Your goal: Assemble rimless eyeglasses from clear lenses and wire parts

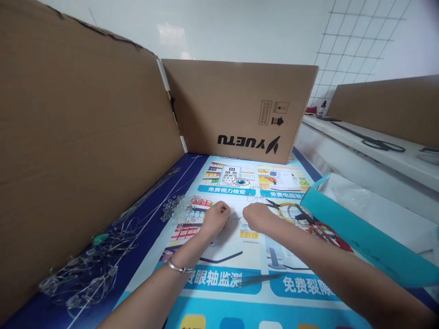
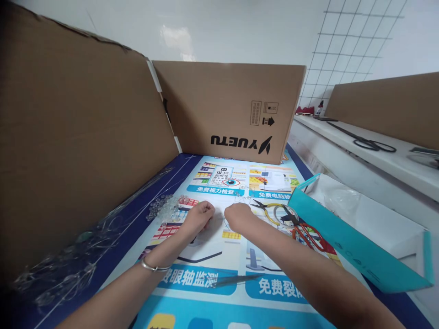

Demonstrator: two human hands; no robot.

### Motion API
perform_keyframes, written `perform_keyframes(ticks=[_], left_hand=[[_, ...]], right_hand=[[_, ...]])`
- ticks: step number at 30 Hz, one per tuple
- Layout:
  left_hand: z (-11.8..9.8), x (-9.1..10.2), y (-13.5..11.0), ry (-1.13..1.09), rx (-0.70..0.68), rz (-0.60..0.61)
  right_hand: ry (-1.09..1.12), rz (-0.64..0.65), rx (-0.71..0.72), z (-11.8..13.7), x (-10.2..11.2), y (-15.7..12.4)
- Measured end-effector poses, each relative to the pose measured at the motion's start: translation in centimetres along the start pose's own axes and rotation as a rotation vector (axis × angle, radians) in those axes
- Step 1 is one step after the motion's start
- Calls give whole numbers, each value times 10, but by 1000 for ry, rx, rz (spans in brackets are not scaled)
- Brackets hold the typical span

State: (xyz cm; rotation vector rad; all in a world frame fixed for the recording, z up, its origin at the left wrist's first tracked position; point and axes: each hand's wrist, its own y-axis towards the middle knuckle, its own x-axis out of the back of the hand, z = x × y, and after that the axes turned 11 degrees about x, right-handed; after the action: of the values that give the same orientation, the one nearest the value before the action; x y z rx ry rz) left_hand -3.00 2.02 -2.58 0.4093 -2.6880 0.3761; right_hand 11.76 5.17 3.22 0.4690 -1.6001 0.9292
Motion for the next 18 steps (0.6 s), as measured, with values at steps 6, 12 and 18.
perform_keyframes(ticks=[6,12,18], left_hand=[[-3,5,-6,-57,-17,6],[-8,2,-14,-143,-60,69],[-13,-15,-34,-237,-126,240]], right_hand=[[-11,45,-22,-4,6,12],[5,-36,-113,-19,-4,-6],[82,-239,-196,-21,-21,-38]])
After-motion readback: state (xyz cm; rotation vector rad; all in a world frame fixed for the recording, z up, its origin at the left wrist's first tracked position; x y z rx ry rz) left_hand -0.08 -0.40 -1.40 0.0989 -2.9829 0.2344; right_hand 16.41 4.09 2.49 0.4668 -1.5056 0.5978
